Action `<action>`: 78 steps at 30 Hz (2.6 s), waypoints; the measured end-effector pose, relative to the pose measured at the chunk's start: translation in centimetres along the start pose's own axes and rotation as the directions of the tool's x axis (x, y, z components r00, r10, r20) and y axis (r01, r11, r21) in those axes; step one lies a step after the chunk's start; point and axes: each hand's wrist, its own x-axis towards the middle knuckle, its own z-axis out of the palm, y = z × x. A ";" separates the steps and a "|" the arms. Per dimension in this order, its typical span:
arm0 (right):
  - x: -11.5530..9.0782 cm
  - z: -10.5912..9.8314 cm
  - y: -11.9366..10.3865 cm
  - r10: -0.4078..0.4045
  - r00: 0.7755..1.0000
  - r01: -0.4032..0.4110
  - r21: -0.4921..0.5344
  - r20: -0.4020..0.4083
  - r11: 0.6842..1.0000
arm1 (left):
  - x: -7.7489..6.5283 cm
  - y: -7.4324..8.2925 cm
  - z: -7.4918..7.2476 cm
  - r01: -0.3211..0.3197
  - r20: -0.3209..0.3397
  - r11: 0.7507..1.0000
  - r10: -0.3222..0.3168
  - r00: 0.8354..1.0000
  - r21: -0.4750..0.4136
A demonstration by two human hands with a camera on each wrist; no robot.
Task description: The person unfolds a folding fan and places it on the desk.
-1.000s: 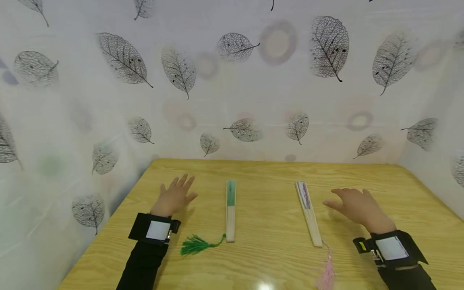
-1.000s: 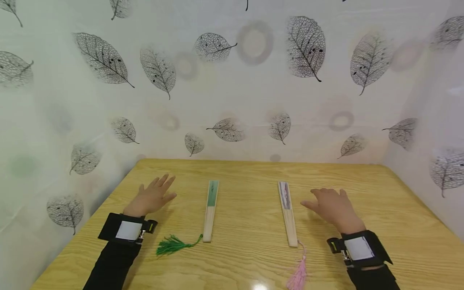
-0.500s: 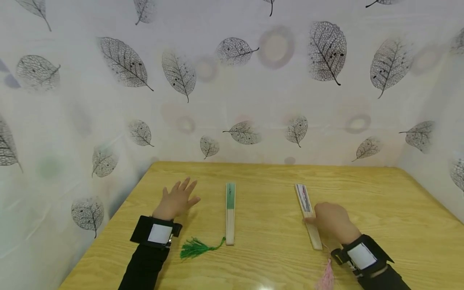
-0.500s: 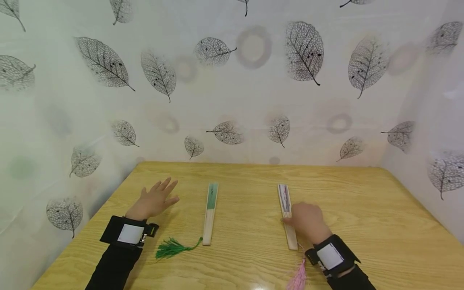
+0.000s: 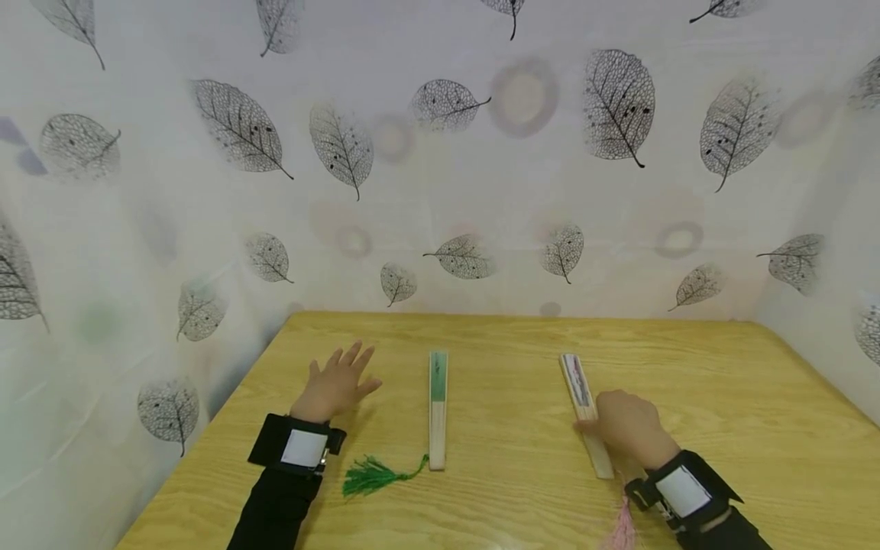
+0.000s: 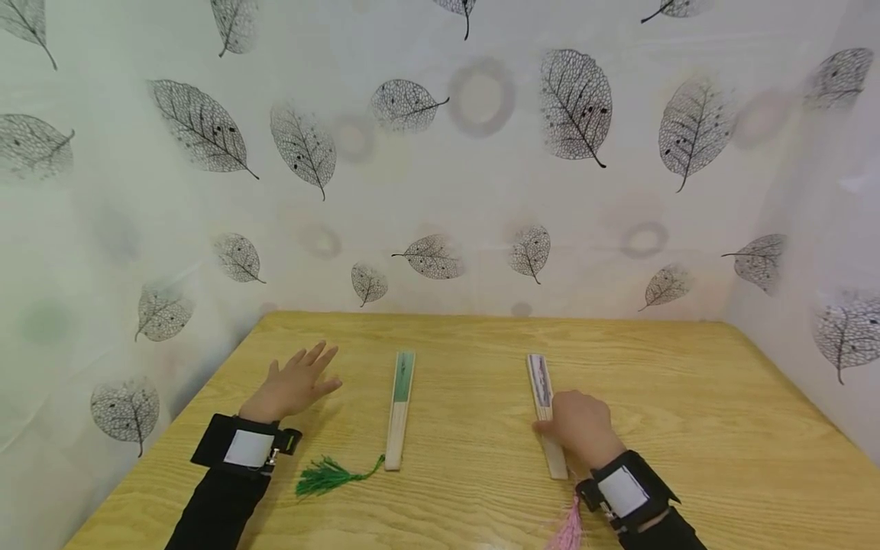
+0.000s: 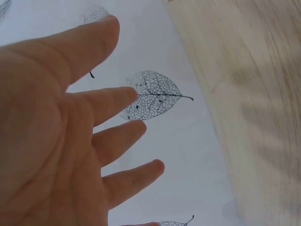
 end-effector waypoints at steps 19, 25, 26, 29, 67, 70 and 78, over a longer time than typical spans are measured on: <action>0.2 -2.4 0.1 -0.040 0.986 0.068 0.170 -0.164 0.983 | 0.2 1.6 0.3 -0.058 -0.173 0.998 0.058 0.983 0.005; -0.5 -4.6 -2.4 -0.052 0.962 0.107 0.197 -0.267 0.975 | 0.6 5.0 0.6 -0.172 -0.361 0.983 0.140 0.922 -0.058; -0.7 -4.8 -3.0 -0.049 0.958 0.108 0.197 -0.284 0.974 | 0.6 5.7 0.6 -0.184 -0.372 0.980 0.142 0.917 -0.079; -1.2 -5.5 -4.8 -0.020 0.949 0.093 0.218 -0.315 0.972 | 0.6 7.7 0.4 -0.223 -0.384 0.964 0.154 0.910 -0.143; 2.9 -4.9 -4.3 -0.218 0.974 0.119 0.705 0.052 0.699 | 4.2 16.5 4.0 0.032 0.072 0.280 0.133 0.989 -0.960; 3.1 -4.7 -4.4 -0.241 0.969 0.132 0.691 0.063 0.710 | 4.4 16.3 4.6 0.031 0.075 0.280 0.149 0.986 -0.960; 3.1 -4.5 -4.7 -0.209 0.976 0.107 0.700 0.061 0.706 | 4.5 16.2 4.6 0.009 0.056 0.297 0.152 0.987 -0.955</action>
